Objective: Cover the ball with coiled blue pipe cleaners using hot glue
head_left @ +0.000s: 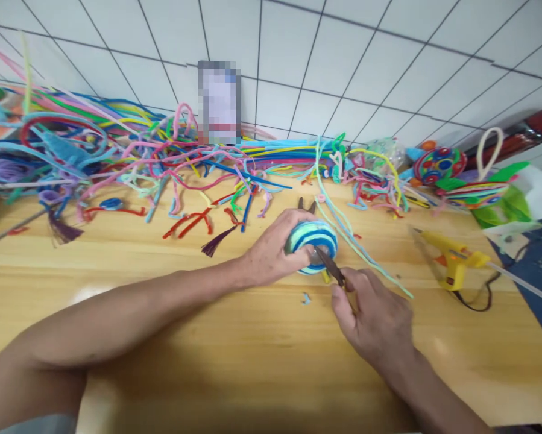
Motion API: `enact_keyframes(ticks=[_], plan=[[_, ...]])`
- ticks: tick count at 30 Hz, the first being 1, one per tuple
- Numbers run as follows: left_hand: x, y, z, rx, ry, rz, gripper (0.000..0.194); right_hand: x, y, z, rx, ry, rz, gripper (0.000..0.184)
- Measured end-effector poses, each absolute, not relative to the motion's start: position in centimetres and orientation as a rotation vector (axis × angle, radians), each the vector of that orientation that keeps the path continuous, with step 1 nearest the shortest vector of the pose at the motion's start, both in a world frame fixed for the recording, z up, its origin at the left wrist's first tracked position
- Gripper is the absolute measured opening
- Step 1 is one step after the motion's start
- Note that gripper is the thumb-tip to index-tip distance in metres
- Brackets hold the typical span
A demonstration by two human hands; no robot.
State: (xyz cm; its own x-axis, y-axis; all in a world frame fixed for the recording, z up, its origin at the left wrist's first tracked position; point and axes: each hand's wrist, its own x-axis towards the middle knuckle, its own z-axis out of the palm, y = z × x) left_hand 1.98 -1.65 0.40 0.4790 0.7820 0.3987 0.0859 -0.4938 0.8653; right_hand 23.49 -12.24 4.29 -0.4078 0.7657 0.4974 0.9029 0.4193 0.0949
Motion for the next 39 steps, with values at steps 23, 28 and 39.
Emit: enact_keyframes(ticks=[23,28,39], plan=[[1.91,-1.92,0.3,1.875,0.754,1.056,0.045,23.53,-12.73,4.29,-1.433,-2.294,-0.492,0.013],[1.71,-2.08,0.54,1.884,0.737,1.033,0.045,23.45,-12.79,4.17,-1.448,-2.287,-0.524,0.013],[1.53,-2.02,0.1,1.876,0.699,1.001,0.051,23.39,-12.81,3.98,-1.445,-2.283,-0.535,0.015]])
